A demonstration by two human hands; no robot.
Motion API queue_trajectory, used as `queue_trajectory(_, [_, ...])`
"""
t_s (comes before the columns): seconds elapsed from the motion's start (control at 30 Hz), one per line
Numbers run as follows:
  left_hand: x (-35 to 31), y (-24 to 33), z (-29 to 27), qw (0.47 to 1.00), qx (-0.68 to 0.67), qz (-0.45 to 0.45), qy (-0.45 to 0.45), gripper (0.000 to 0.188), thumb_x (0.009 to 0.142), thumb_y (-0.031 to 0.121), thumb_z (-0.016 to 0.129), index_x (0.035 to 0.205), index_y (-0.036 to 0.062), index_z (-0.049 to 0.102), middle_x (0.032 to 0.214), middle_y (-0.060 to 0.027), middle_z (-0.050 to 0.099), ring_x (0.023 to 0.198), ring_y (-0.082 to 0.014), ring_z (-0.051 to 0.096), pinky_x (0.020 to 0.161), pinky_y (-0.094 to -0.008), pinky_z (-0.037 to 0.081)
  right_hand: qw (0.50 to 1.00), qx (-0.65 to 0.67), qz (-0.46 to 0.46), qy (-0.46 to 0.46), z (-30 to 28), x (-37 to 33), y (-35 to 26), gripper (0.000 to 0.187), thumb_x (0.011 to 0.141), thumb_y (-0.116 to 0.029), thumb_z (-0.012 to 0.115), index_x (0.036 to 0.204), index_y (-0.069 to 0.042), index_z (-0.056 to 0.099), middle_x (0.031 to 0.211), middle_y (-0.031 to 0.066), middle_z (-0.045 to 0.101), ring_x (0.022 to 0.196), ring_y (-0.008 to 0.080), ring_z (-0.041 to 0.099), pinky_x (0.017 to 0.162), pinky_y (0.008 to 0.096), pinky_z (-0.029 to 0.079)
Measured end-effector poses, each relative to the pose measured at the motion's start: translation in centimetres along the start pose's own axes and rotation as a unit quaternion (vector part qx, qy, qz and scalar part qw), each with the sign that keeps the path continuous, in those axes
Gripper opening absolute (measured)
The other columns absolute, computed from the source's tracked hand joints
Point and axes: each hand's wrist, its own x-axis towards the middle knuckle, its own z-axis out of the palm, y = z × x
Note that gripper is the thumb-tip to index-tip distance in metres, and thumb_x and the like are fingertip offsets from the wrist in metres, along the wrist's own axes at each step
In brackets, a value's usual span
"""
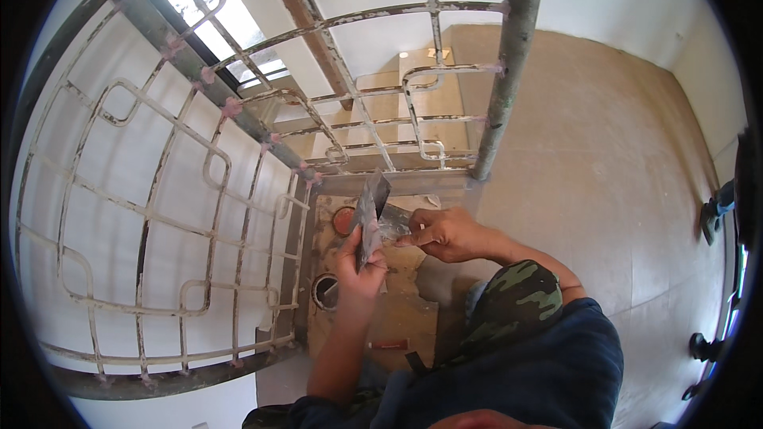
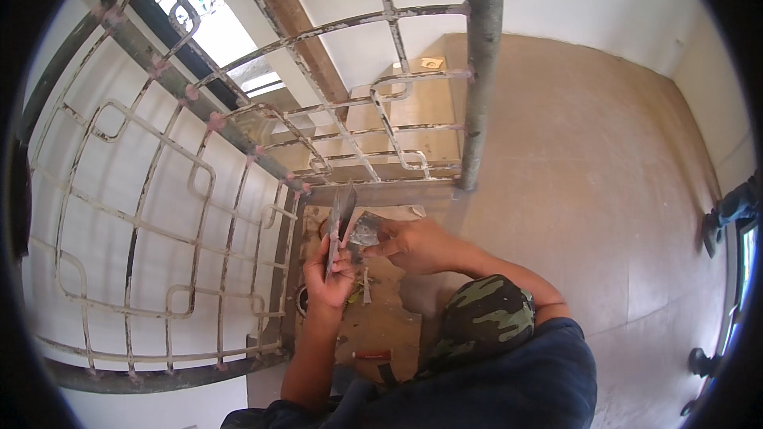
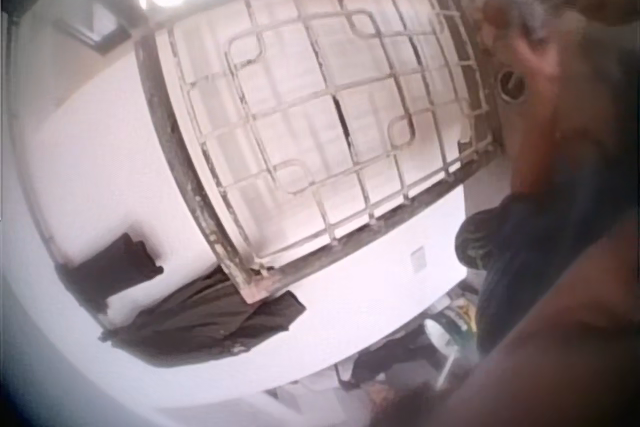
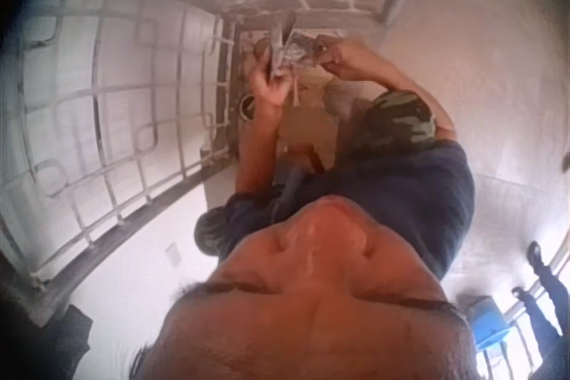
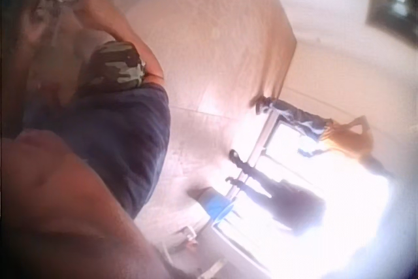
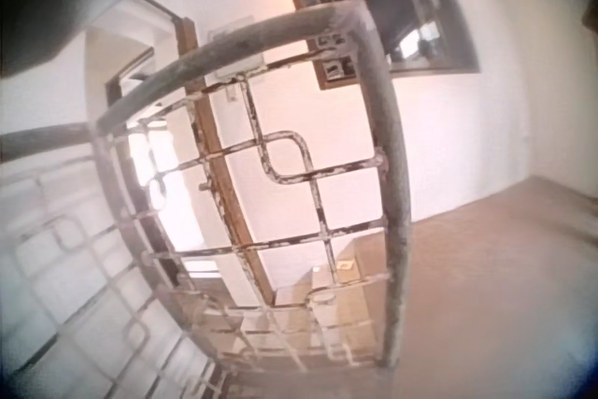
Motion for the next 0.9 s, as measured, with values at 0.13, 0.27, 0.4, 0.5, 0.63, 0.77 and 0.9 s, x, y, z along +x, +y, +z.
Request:
queue_trajectory(0.13, [-0.5,0.1,2.4,0.914,0.304,0.173,0.204,0.025,0.093,0.011,0.058,0.116,0.0020,0.058,0.108,-0.0064,0.065,0.091,-0.0167,0.066,0.080,-0.0346,0.054,0.973,0.128,0.016,0.190,-0.2,0.7,-1.1,0.058,0.075,0.007,0.057,0.128,-0.016,0.062,0.121,0.0141,0.055,0.112,0.0353,0.054,0.095,0.0421,0.044])
queue_trajectory(0.27, [-1.0,0.6,4.5,0.886,0.378,0.145,0.228,0.027,0.090,0.013,0.061,0.114,0.0001,0.061,0.106,-0.0112,0.067,0.091,-0.0208,0.068,0.079,-0.0372,0.056,0.984,0.006,-0.038,0.175,-0.8,2.1,-1.6,0.061,0.065,0.011,0.055,0.120,-0.012,0.067,0.136,0.0165,0.046,0.129,0.0412,0.040,0.107,0.0503,0.035])
queue_trajectory(0.4, [-1.3,0.9,4.9,0.894,0.362,0.116,0.237,0.025,0.091,0.010,0.061,0.114,0.0007,0.059,0.105,-0.0083,0.066,0.090,-0.0186,0.067,0.080,-0.0357,0.055,0.987,-0.004,-0.057,0.150,-0.5,2.7,-1.9,0.062,0.060,0.012,0.054,0.114,-0.012,0.070,0.139,0.0167,0.045,0.134,0.0421,0.036,0.110,0.0522,0.031])
queue_trajectory(0.5, [-1.3,0.8,4.5,0.906,0.326,0.110,0.248,0.025,0.091,0.009,0.061,0.114,0.0015,0.059,0.106,-0.0076,0.066,0.092,-0.0185,0.066,0.082,-0.0364,0.055,0.987,0.018,-0.051,0.150,-0.1,2.6,-1.9,0.061,0.059,0.014,0.052,0.111,-0.012,0.072,0.139,0.0150,0.045,0.135,0.0415,0.036,0.111,0.0513,0.031])
queue_trajectory(0.63, [-1.2,0.2,3.9,0.906,0.270,0.141,0.295,0.024,0.091,0.009,0.060,0.114,0.0024,0.059,0.107,-0.0086,0.065,0.097,-0.0204,0.065,0.086,-0.0394,0.054,0.983,0.087,-0.043,0.153,0.1,2.8,-1.8,0.061,0.062,0.017,0.049,0.109,-0.013,0.074,0.137,0.0129,0.049,0.135,0.0391,0.037,0.111,0.0487,0.030])
queue_trajectory(0.77, [-1.2,-0.2,3.5,0.880,0.245,0.197,0.355,0.024,0.089,0.012,0.062,0.111,0.0026,0.062,0.104,-0.0083,0.067,0.096,-0.0235,0.065,0.085,-0.0399,0.052,0.980,0.126,-0.025,0.154,0.3,2.4,-1.6,0.056,0.066,0.019,0.047,0.104,-0.012,0.074,0.134,0.0118,0.051,0.134,0.0361,0.039,0.111,0.0468,0.030])
queue_trajectory(0.9, [-1.9,0.5,3.3,0.854,0.219,0.212,0.422,0.022,0.090,0.012,0.062,0.109,0.0028,0.063,0.101,-0.0095,0.068,0.090,-0.0218,0.066,0.068,-0.0345,0.055,0.891,0.388,0.022,0.237,2.0,0.3,1.0,0.043,0.069,0.019,0.047,0.092,-0.006,0.073,0.128,0.0114,0.055,0.123,0.0300,0.051,0.106,0.0452,0.038])
